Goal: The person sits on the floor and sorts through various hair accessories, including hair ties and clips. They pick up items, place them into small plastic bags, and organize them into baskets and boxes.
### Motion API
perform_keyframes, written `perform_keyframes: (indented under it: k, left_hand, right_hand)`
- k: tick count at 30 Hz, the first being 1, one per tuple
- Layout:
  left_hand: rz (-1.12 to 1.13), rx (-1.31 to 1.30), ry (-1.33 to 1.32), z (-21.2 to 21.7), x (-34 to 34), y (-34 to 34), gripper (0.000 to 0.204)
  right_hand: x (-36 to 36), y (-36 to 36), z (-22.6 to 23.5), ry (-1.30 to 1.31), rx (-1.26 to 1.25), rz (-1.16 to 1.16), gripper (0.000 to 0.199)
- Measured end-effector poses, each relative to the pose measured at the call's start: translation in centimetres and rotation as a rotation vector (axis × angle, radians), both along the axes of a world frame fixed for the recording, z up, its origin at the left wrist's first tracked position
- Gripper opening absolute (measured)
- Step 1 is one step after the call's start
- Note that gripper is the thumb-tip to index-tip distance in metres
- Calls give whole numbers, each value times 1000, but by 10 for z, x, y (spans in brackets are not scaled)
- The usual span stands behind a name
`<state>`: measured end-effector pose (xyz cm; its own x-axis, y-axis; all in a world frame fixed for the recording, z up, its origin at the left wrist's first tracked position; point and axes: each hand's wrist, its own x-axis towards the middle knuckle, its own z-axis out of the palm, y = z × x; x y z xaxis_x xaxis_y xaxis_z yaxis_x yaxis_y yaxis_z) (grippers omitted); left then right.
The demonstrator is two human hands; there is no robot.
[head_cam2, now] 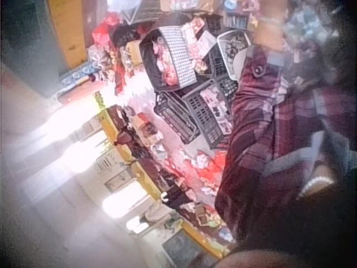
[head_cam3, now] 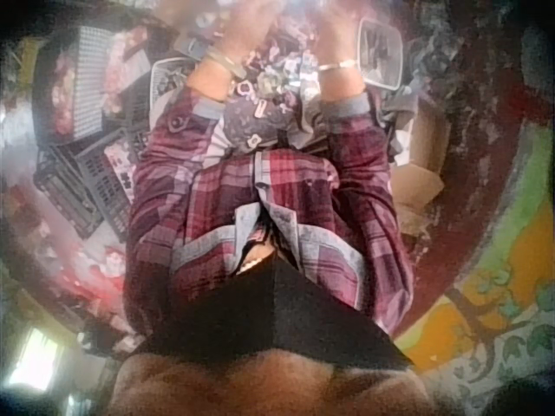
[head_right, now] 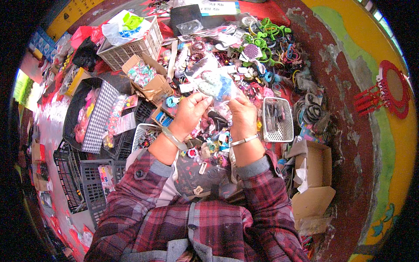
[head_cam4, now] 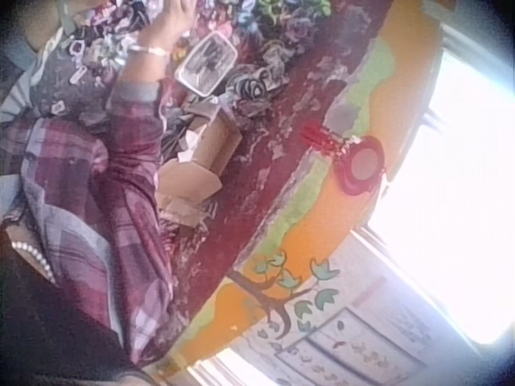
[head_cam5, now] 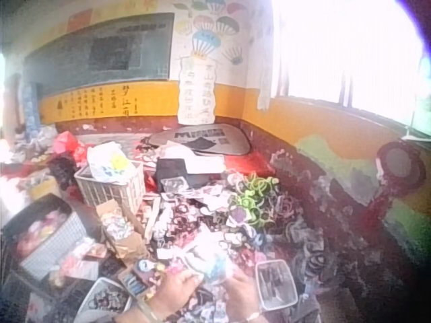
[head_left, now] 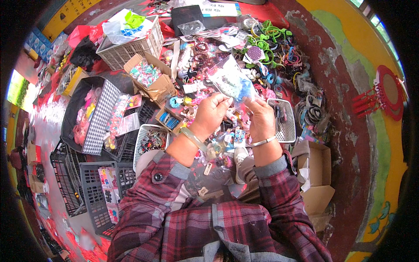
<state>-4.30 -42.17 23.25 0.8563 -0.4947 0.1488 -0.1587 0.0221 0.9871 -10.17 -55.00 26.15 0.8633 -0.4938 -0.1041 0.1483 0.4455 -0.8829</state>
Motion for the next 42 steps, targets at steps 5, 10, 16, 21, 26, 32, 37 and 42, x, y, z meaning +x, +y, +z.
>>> perform_keyframes:
  k: [5, 10, 16, 21, 26, 32, 37, 42]
  left_hand:
    - [-30, -26, -18, -5, -5, -7, 16]
    - [-115, -70, 163, -5, -2, -3, 15]
    - [-115, -384, 494, 22, -3, 1, 21]
    - [-138, -650, 667, 20, -5, -2, 24]
    - [-132, -680, 699, 16, -5, -2, 23]
    - [-76, -763, 698, 9, -1, -3, 24]
    - [-48, -827, 871, 6, 12, 7, 23]
    - [-21, -955, 848, 3, 5, -3, 25]
  right_hand:
    - [-5, -4, -22, 18, 209, -18, 18]
    - [-2, -3, -13, 41, 123, -18, 19]
    - [-1, -3, -1, -57, 9, 7, 17]
    - [5, -4, -23, -57, -155, 73, 10]
    - [6, -4, -25, -62, -219, 137, 12]
    - [7, -1, -15, -105, -239, -6, 21]
    - [6, -5, -2, -134, -133, -230, 42]
    - [3, 14, -1, 67, 185, 185, 48]
